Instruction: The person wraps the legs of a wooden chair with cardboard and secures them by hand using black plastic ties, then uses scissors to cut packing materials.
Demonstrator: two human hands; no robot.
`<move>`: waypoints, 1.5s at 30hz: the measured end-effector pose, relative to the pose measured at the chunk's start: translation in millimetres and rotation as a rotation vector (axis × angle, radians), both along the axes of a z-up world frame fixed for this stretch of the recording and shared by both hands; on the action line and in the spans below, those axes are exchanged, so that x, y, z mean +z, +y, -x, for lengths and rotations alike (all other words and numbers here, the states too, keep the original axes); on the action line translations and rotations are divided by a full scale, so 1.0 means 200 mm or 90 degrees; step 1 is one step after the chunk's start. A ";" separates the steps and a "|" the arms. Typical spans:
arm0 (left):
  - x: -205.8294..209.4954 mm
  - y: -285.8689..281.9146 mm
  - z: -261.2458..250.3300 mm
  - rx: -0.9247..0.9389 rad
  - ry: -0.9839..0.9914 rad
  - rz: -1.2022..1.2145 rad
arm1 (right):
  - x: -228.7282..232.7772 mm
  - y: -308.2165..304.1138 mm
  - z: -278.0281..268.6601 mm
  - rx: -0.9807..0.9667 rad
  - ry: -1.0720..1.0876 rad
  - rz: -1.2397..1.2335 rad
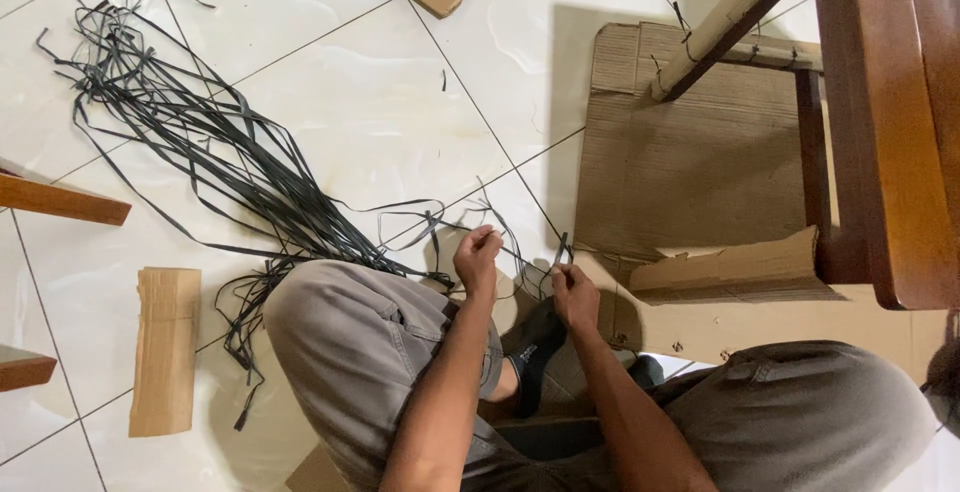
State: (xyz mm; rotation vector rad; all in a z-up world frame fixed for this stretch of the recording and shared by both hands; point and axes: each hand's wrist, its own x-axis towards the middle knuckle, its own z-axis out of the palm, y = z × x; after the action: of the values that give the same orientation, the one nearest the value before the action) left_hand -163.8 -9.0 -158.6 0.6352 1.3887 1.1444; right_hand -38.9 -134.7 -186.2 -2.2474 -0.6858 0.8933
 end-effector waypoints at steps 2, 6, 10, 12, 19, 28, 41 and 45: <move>0.02 0.02 -0.03 -0.043 -0.001 -0.038 | 0.06 0.03 0.02 -0.037 0.057 -0.061; 0.16 0.05 -0.05 -0.128 0.028 -0.067 | 0.13 0.10 0.03 -0.071 0.106 -0.130; 0.18 0.02 -0.03 -0.228 -0.021 -0.047 | 0.29 0.13 0.03 -0.147 0.373 -0.209; 0.19 -0.02 -0.04 -0.261 -0.021 -0.024 | 0.34 0.16 0.02 -0.189 0.445 -0.210; 0.01 -0.13 0.00 -0.433 -0.001 0.052 | 0.24 0.17 -0.10 -0.269 0.447 -0.263; -0.41 -0.11 0.03 -0.640 0.400 0.033 | 0.04 0.13 -0.15 -0.270 0.383 -0.254; -0.35 -0.08 0.09 -0.401 0.075 0.289 | 0.18 0.17 -0.16 -0.414 0.472 -0.357; -0.33 -0.10 0.03 -0.331 0.227 0.219 | 0.29 0.15 -0.19 -0.452 0.519 -0.414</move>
State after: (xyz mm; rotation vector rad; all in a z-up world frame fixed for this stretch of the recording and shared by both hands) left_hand -170.0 -29.6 -225.2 0.9082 1.5478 0.3774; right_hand -1.9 -105.1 -129.1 -1.2161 0.1943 0.9186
